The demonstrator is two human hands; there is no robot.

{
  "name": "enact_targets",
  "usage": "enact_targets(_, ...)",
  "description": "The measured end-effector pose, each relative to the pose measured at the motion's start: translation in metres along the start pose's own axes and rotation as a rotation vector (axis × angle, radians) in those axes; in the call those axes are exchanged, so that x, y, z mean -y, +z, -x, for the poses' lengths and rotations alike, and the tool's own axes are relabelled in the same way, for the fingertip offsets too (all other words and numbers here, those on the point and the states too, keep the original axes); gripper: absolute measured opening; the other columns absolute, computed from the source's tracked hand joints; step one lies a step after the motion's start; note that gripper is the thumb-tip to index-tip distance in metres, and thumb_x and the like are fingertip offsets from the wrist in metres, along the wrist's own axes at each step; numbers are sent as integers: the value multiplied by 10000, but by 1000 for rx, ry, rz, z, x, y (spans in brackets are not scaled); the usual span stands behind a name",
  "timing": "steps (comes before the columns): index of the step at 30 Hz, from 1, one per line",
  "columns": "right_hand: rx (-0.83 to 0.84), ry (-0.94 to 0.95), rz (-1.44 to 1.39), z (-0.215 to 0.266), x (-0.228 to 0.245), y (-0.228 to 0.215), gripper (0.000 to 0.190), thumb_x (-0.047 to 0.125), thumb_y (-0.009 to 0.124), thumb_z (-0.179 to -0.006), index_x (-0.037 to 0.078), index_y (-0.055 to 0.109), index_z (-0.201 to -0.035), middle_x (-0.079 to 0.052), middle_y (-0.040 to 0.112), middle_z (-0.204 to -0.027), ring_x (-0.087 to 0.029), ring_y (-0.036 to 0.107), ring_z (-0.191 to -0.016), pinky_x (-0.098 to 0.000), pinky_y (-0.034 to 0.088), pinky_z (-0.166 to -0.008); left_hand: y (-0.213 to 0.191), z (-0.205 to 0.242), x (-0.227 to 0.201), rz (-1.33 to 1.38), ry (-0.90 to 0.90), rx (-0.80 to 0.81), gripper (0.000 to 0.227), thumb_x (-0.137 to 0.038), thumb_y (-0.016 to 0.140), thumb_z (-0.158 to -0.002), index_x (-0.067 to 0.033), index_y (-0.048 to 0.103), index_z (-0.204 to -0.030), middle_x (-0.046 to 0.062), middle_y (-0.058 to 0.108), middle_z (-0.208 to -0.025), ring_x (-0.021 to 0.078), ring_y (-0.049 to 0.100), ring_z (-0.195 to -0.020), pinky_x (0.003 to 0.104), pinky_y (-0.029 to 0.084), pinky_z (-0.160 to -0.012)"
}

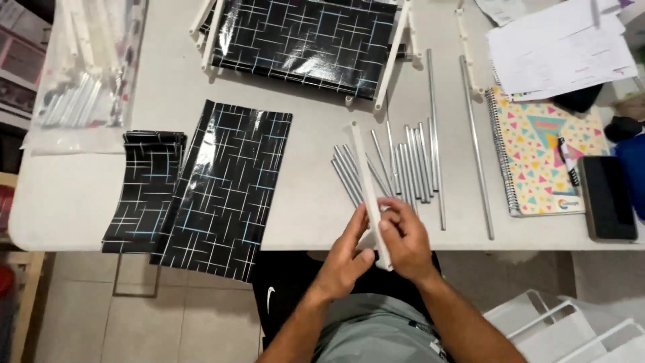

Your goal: A person is disassembling a modular storage shelf, removing metal tubes from plastic connectors and separating fabric panels.

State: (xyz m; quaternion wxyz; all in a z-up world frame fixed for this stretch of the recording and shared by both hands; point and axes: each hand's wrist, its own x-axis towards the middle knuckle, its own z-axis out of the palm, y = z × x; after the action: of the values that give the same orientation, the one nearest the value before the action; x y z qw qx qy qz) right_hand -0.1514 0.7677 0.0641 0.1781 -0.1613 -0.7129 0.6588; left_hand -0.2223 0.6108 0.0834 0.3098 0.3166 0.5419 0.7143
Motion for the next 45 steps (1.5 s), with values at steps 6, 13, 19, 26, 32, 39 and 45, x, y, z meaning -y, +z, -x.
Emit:
enact_targets(6,-323,-27,297,-76,23,-81,324,69,625,-999,25,611,-1320,-75,599,-836,-149,529,-662,-305,474,-604,-41,19,15,-355,-56,-162,655,-206,772,-856,5,555,-1436,192,700,-1316,366,633,-1269,456,488,-1088)
enact_targets(13,-216,-19,865,-207,-27,-158,333,252,626,-998,74,665,-1277,-172,714,-937,-442,685,-962,-570,514,-827,-56,24,35,-371,-120,-326,371,-100,718,-884,9,693,-1238,172,781,-1036,315,754,-999,404,615,-884)
enact_targets(19,-273,-119,1306,-256,-27,-161,278,235,742,-986,88,748,-1222,-123,693,-1003,-347,733,-903,-454,587,-764,-56,20,33,-408,-126,-324,340,-95,744,-861,-29,725,-1194,138,789,-998,286,766,-967,383,629,-854)
enact_targets(26,-23,49,773,-221,6,-64,470,328,716,-959,44,631,-1324,-169,727,-1133,-324,706,-1047,-451,551,-916,-54,17,30,-431,-87,-314,281,-81,714,-881,-25,732,-1156,143,786,-968,305,761,-929,407,619,-830)
enact_targets(32,-206,191,366,-261,-22,-11,740,343,769,-949,81,380,-1522,-117,698,-1209,-243,713,-1067,-403,600,-862,-55,19,23,-420,-78,-320,258,-65,711,-886,-28,738,-1140,139,781,-952,295,757,-919,398,617,-825)
enact_targets(39,-268,-101,-52,-261,-16,-20,514,31,549,-991,8,369,-1472,-234,660,-1237,-239,729,-1016,-354,643,-820,-56,9,8,-446,55,-383,243,-63,701,-891,-34,740,-1129,158,762,-962,331,744,-948,431,601,-847)
enact_targets(45,-64,-218,-481,-153,106,19,524,-3,518,-1038,11,310,-1519,-207,590,-1271,-236,682,-1046,-396,650,-886,-66,-85,-88,-1428,933,-548,319,-81,567,-951,-186,690,-1227,63,651,-1227,255,633,-1127,420,434,-1010)
